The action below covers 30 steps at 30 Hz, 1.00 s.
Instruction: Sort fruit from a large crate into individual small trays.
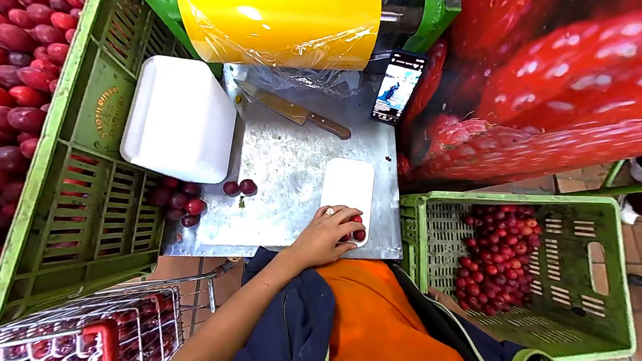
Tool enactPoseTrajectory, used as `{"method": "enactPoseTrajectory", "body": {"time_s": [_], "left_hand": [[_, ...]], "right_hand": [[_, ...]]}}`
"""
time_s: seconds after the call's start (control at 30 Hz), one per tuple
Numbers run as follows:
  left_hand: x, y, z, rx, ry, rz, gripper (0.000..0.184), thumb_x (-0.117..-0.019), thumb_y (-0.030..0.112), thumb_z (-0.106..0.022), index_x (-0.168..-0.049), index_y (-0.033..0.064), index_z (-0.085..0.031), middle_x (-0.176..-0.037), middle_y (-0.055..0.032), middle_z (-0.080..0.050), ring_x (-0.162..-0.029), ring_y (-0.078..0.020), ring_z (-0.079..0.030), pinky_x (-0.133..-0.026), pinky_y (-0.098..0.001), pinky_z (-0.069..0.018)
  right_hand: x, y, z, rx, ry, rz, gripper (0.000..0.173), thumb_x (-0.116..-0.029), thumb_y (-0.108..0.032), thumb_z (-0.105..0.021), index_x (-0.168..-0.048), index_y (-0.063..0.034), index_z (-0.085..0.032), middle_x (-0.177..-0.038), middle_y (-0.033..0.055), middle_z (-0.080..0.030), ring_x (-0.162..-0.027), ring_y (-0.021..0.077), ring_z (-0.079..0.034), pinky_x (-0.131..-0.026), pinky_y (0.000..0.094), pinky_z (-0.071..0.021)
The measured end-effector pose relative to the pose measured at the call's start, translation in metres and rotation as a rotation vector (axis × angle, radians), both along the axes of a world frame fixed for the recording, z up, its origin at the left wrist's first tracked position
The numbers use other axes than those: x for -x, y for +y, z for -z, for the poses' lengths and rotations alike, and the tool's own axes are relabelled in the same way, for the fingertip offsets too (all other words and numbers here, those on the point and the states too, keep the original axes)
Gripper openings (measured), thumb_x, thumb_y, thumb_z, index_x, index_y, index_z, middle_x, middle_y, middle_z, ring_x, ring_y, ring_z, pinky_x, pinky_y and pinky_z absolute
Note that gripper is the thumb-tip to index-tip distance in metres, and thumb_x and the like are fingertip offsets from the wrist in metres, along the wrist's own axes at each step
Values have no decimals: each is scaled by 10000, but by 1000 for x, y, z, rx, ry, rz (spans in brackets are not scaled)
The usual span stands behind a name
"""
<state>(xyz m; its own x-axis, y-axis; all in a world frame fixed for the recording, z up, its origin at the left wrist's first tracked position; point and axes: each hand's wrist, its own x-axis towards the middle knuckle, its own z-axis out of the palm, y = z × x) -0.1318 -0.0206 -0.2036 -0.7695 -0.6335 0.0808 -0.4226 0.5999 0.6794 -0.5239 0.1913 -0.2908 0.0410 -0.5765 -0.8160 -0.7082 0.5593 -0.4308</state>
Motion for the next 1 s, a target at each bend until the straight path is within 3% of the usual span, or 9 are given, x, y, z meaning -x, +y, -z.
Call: {"method": "enactPoseTrajectory", "body": {"time_s": [0.1, 0.2, 0.37, 0.53, 0.63, 0.77, 0.83, 0.9, 1.0], "left_hand": [[1, -1, 2, 2, -4, 14, 338, -955, 357, -711, -1272, 240, -715, -1490, 14, -547, -1426, -200, -442, -1183, -535, -333], [0, -1, 3, 6, 17, 9, 323, -959, 352, -706, -1262, 240, -718, -1487, 14, -550, -1421, -196, -448, -1180, -533, -337], [-2, 0, 5, 23, 66, 1, 247, -987, 357, -670, -1183, 228, -748, -1440, 28, -590, -1388, -179, -487, -1169, -522, -361], [-6, 2, 4, 7, 122, -23, 220, -991, 285, -670, -1175, 200, -753, -1418, 31, -612, -1367, -154, -512, -1177, -482, -376], [-9, 3, 2, 16, 157, -50, 251, -973, 257, -692, -1205, 175, -739, -1410, 18, -627, -1403, -174, -491, -1201, -517, -334], [-8, 4, -5, 7, 254, -158, 256, -989, 267, -662, -1226, 198, -729, -1405, 42, -629, -1402, -167, -487, -1184, -536, -343], [-4, 7, -21, -195, 377, -243, 243, -995, 253, -658, -1208, 161, -731, -1323, 31, -665, -1273, -134, -571, -1094, -458, -441], [2, 9, -44, -647, 530, -265, 294, -1032, 227, -599, -1271, 72, -669, -1244, -48, -678, -1105, -160, -658, -954, -378, -568], [10, 11, -76, -1273, 623, -142, 564, -1095, 456, -290, -1504, 93, -425, -1419, -136, -584, -1207, -296, -646, -989, -501, -562]], "right_hand": [[23, 12, 36, -93, -118, 94, 393, -822, -192, -811, -1185, -137, -672, -1052, 78, -709, -940, 191, -682, -846, 447, -568], [24, 2, 28, -248, -188, 176, 403, -832, -123, -807, -1200, -148, -646, -986, 54, -686, -723, 139, -645, -623, 330, -558], [20, -16, 14, -388, -165, 107, 403, -884, -129, -767, -1253, -138, -605, -940, 46, -664, -614, 120, -592, -557, 295, -525], [29, -10, 15, -298, -236, 128, 430, -815, -169, -817, -1200, -142, -628, -891, 22, -673, -583, 107, -590, -524, 278, -518], [40, -7, 9, -224, -238, 303, 454, -811, -183, -841, -1207, -124, -627, -894, 38, -687, -597, 117, -608, -527, 277, -527], [42, -38, -28, 130, -343, 615, 442, -865, -118, -749, -1269, -70, -578, -853, 84, -679, -553, 134, -584, -484, 280, -507], [20, -69, -70, 340, -446, 688, 444, -839, -101, -715, -1258, -100, -570, -847, 75, -684, -523, 125, -572, -455, 273, -497], [-16, -98, -114, 487, -570, 663, 452, -802, -112, -764, -1220, -155, -597, -904, 87, -710, -523, 115, -587, -430, 245, -492], [-79, -135, -163, 569, -685, 410, 467, -789, -147, -851, -1208, -201, -652, -1025, 86, -739, -646, 126, -662, -501, 252, -544]]}}
